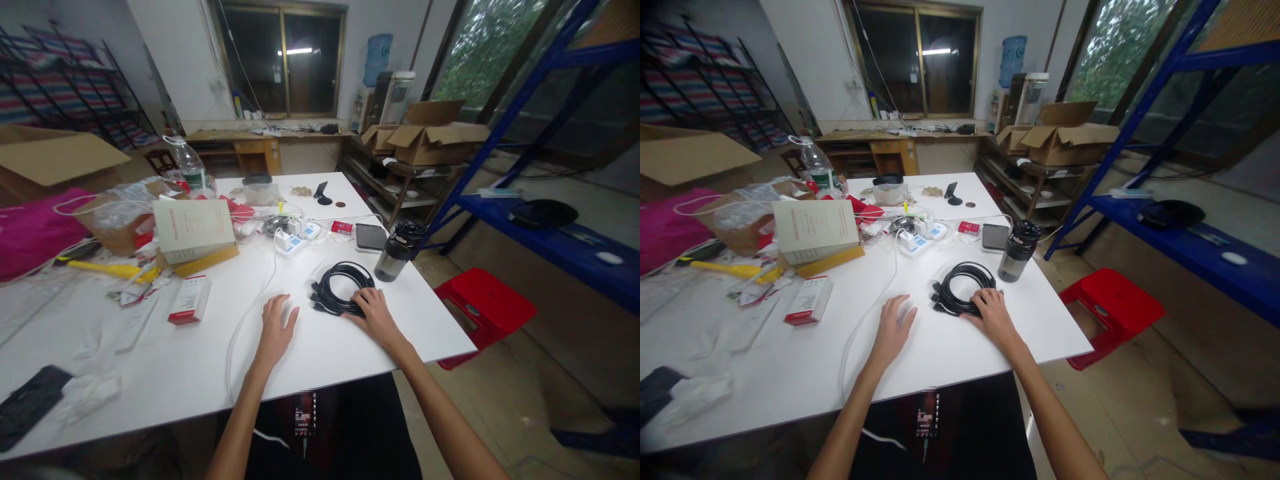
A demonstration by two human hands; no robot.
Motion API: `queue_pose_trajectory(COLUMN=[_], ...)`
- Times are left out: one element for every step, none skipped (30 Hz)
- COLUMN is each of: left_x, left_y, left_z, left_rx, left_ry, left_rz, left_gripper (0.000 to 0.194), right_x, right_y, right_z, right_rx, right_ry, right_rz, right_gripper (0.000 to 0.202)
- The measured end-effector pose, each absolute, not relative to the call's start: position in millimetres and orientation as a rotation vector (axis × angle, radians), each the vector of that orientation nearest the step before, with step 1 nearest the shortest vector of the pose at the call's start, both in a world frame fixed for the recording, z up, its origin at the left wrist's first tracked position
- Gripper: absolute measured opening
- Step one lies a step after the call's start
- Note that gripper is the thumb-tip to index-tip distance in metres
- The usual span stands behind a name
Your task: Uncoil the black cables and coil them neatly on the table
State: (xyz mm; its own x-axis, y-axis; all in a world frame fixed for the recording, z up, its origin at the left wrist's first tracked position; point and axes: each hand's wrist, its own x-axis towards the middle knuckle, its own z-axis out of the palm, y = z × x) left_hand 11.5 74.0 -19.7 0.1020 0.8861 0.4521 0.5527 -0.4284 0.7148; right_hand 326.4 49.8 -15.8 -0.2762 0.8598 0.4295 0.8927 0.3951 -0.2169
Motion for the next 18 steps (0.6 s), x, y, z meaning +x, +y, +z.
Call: queue_pose_trajectory(left_x=[11,12,11,11,11,11,10,9,7,5,2,-1,-5,-9,-13,-17,-21,-26], left_y=[74,72,70,66,60,53,44,33,21,8,-5,-19,-31,-43,-54,-63,-71,-77], left_z=[-18,-17,-15,-13,-11,-10,-8,-7,-5,-4,-2,0,2,4,6,8,9,10], left_rx=[2.013,2.005,1.995,1.984,1.970,1.953,1.935,1.919,1.894,1.863,1.815,1.735,1.655,1.579,1.512,1.464,1.425,1.392], left_ry=[1.402,1.393,1.384,1.376,1.369,1.365,1.363,1.363,1.365,1.367,1.369,1.368,1.369,1.373,1.379,1.389,1.400,1.413], left_rz=[1.269,1.285,1.300,1.315,1.327,1.337,1.343,1.344,1.343,1.340,1.335,1.330,1.321,1.311,1.301,1.291,1.283,1.276], left_gripper=[0.031,0.030,0.029,0.029,0.029,0.029,0.029,0.029,0.030,0.030,0.031,0.033,0.034,0.036,0.038,0.039,0.039,0.039], right_x=[325,324,322,321,319,318,316,315,314,313,312,312,312,312,313,313,314,315], right_y=[53,56,59,62,64,66,67,69,70,71,73,74,77,79,81,83,84,84], right_z=[-14,-12,-8,-5,-1,3,7,11,14,16,19,22,26,32,38,46,56,68], right_rx=[-1.500,-1.500,-1.495,-1.484,-1.468,-1.449,-1.431,-1.416,-1.407,-1.405,-1.412,-1.423,-1.436,-1.448,-1.456,-1.456,-1.449,-1.436], right_ry=[-2.179,-2.182,-2.187,-2.196,-2.207,-2.216,-2.222,-2.220,-2.206,-2.180,-2.140,-2.087,-2.023,-1.949,-1.868,-1.783,-1.698,-1.616], right_rz=[-0.093,-0.091,-0.085,-0.074,-0.058,-0.037,-0.012,0.016,0.046,0.077,0.107,0.137,0.166,0.193,0.218,0.240,0.263,0.282], right_gripper=[0.037,0.037,0.037,0.038,0.038,0.037,0.036,0.035,0.035,0.037,0.039,0.042,0.045,0.048,0.050,0.052,0.053,0.053])
